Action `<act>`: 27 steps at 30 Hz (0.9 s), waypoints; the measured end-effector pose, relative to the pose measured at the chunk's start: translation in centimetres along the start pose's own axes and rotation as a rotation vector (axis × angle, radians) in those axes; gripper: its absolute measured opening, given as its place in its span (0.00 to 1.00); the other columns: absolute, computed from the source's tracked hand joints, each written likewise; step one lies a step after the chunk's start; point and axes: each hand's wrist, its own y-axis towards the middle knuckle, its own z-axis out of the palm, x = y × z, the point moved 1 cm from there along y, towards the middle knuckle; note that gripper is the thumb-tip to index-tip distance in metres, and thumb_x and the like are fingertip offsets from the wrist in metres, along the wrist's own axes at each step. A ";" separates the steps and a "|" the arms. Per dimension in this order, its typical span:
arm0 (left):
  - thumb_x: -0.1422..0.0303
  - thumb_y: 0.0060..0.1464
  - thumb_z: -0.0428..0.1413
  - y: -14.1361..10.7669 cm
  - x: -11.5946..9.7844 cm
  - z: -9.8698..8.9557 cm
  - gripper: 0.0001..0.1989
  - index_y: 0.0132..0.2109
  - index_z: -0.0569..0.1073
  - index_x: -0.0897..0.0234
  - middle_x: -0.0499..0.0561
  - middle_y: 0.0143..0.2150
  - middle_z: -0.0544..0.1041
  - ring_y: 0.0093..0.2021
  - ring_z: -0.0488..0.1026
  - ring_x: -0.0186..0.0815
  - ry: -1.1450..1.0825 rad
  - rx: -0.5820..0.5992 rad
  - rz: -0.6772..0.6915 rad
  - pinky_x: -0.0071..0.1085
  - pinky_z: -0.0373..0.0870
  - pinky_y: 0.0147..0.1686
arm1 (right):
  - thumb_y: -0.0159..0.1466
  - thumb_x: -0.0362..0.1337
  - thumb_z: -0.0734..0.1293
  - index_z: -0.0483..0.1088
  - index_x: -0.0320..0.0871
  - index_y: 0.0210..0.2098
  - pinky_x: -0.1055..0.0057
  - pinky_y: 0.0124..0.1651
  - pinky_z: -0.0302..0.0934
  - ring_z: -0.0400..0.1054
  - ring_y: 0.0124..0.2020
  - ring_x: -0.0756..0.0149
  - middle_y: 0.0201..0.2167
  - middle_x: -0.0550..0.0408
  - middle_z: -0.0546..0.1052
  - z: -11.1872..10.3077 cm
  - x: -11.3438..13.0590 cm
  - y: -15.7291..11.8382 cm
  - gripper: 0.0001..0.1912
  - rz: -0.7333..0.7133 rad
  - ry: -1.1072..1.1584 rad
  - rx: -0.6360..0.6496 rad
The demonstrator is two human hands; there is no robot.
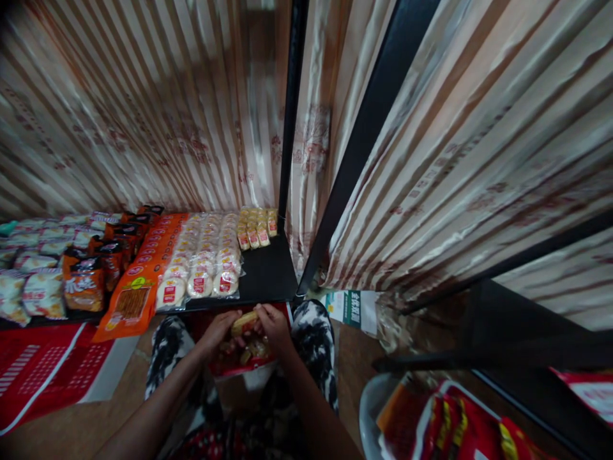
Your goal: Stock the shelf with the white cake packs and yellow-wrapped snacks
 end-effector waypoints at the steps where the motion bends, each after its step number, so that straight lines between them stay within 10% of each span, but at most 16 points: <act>1: 0.48 0.48 0.52 0.1 -0.1 -0.1 0.24 0.34 0.71 0.68 0.49 0.22 0.75 0.16 0.67 0.28 -0.014 0.002 -0.001 0.21 0.55 0.14 | 0.53 0.54 0.64 0.70 0.41 0.30 0.76 0.22 0.52 0.60 0.16 0.72 0.14 0.63 0.68 -0.1 0.1 0.0 0.20 0.015 0.042 0.020; 17: 0.45 0.48 0.51 0.4 -1.9 -0.1 0.29 0.36 0.73 0.72 0.58 0.27 0.77 0.21 0.72 0.32 -0.123 0.176 -0.078 0.23 0.63 0.17 | 0.50 0.54 0.68 0.70 0.42 0.28 0.77 0.16 0.47 0.56 0.14 0.77 0.19 0.61 0.71 -0.9 0.7 1.3 0.20 -0.032 0.030 0.022; 27: 0.51 0.39 0.61 0.8 -1.9 -0.1 0.20 0.29 0.73 0.67 0.45 0.21 0.72 0.21 0.66 0.28 -0.041 0.016 0.061 0.25 0.62 0.24 | 0.49 0.53 0.69 0.69 0.41 0.34 0.78 0.16 0.49 0.56 0.13 0.78 0.19 0.63 0.69 -0.5 1.9 2.6 0.22 -0.060 0.099 -0.006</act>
